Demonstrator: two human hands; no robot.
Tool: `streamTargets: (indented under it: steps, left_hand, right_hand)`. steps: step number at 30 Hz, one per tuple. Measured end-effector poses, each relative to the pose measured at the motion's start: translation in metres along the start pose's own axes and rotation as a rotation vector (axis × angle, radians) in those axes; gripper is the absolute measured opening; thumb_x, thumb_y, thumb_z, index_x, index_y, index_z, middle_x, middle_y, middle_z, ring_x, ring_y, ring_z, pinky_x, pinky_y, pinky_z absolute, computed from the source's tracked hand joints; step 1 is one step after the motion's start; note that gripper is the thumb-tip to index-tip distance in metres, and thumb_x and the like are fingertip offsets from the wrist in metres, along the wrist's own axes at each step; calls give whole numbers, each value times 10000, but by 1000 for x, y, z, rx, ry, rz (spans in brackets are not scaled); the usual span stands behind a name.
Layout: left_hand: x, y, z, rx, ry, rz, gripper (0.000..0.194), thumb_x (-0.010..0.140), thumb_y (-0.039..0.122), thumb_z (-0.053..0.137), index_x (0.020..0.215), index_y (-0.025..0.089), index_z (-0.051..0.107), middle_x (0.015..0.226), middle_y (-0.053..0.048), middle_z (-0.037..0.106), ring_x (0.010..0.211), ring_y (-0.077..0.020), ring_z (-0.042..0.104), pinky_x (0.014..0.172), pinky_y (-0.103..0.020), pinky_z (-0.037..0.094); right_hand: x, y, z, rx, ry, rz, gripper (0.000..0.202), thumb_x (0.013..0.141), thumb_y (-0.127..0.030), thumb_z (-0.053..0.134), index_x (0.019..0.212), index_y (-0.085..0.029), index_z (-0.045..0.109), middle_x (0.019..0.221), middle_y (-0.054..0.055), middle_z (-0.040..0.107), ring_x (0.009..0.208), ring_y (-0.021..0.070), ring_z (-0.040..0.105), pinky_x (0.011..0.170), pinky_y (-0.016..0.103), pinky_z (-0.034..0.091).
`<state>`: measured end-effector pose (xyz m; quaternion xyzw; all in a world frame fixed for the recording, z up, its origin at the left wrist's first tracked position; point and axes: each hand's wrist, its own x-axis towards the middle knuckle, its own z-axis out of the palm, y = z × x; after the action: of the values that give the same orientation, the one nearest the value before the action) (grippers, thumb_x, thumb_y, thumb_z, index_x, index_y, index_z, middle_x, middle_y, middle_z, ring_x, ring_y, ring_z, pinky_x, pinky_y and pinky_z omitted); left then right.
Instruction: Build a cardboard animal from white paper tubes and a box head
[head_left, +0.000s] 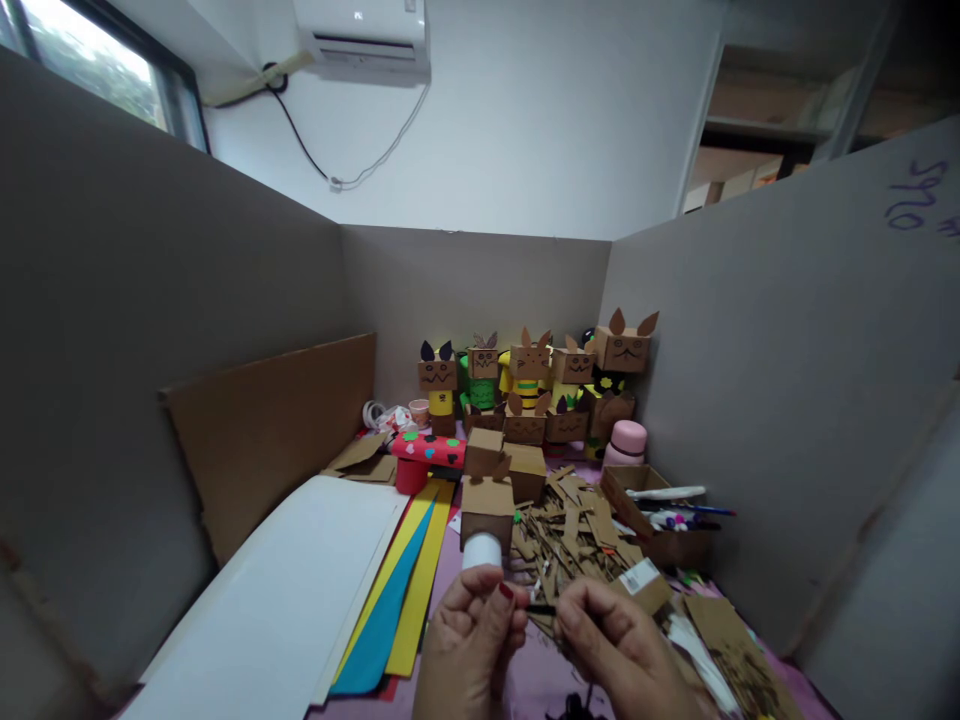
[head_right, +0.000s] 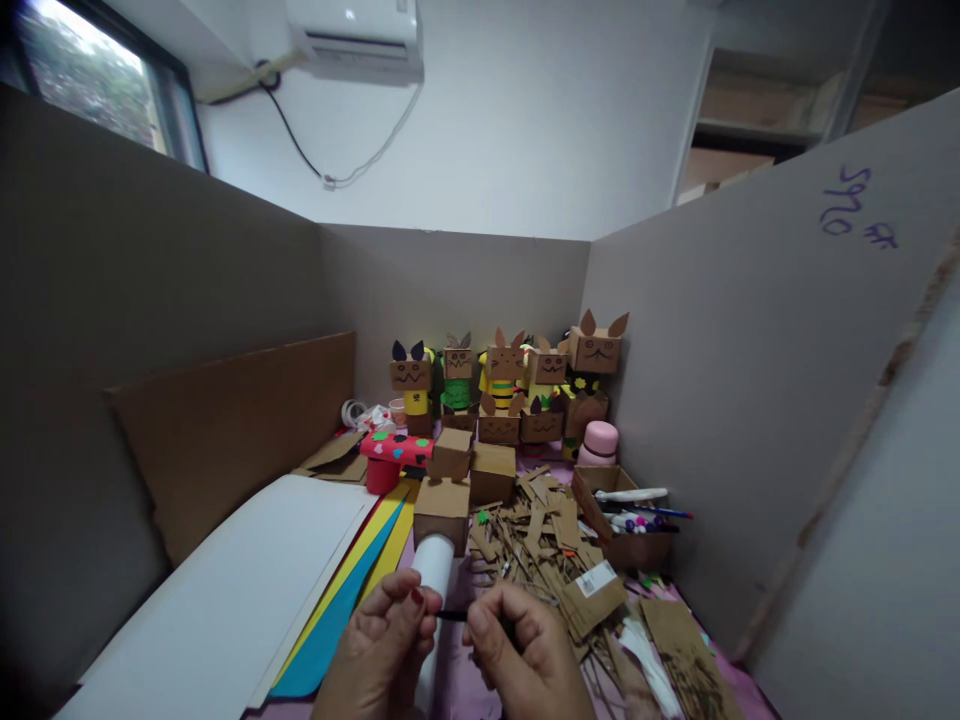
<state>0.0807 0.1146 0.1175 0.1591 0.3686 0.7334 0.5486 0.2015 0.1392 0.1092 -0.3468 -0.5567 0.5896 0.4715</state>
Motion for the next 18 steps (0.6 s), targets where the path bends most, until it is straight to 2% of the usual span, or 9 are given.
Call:
streamTargets:
  steps: [4, 11, 14, 16, 18]
  left_hand:
    - [-1, 4, 0, 131, -23, 69, 382, 463, 257, 889, 738, 128, 658, 588, -23, 718, 470, -102, 641, 462, -137, 486]
    - [2, 7, 1, 188, -2, 141, 449, 493, 326, 868, 853, 131, 683, 691, -67, 753, 514, -120, 653, 468, -155, 478]
    - [4, 8, -2, 194, 6, 165, 414, 533, 333, 847, 863, 135, 693, 718, -74, 752, 525, -123, 643, 473, -164, 476]
    - [2, 10, -4, 264, 21, 274, 333, 585, 338, 816, 843, 154, 714, 740, -63, 743, 526, -125, 622, 475, -176, 472]
    - [-4, 11, -5, 395, 13, 451, 220, 627, 314, 788, 804, 190, 745, 816, -67, 736, 619, -158, 640, 508, -187, 481]
  right_hand:
    - [-3, -7, 0, -55, 48, -13, 473, 681, -629, 624, 597, -176, 517, 505, -62, 399, 480, 88, 334, 481, 223, 219]
    - [2, 0, -9, -82, -23, 2, 456, 735, -622, 573, 646, -179, 521, 529, -64, 399, 496, 94, 324, 486, 229, 218]
    - [2, 3, -11, -81, -28, -3, 439, 748, -608, 570, 655, -181, 524, 539, -63, 403, 504, 96, 326, 492, 230, 225]
    - [2, 4, -12, -94, -25, -8, 440, 751, -610, 565, 660, -182, 525, 547, -60, 408, 507, 98, 332, 493, 231, 229]
    - [2, 3, -13, -120, -31, -9, 445, 761, -617, 543, 664, -184, 520, 553, -58, 407, 515, 103, 339, 497, 233, 235]
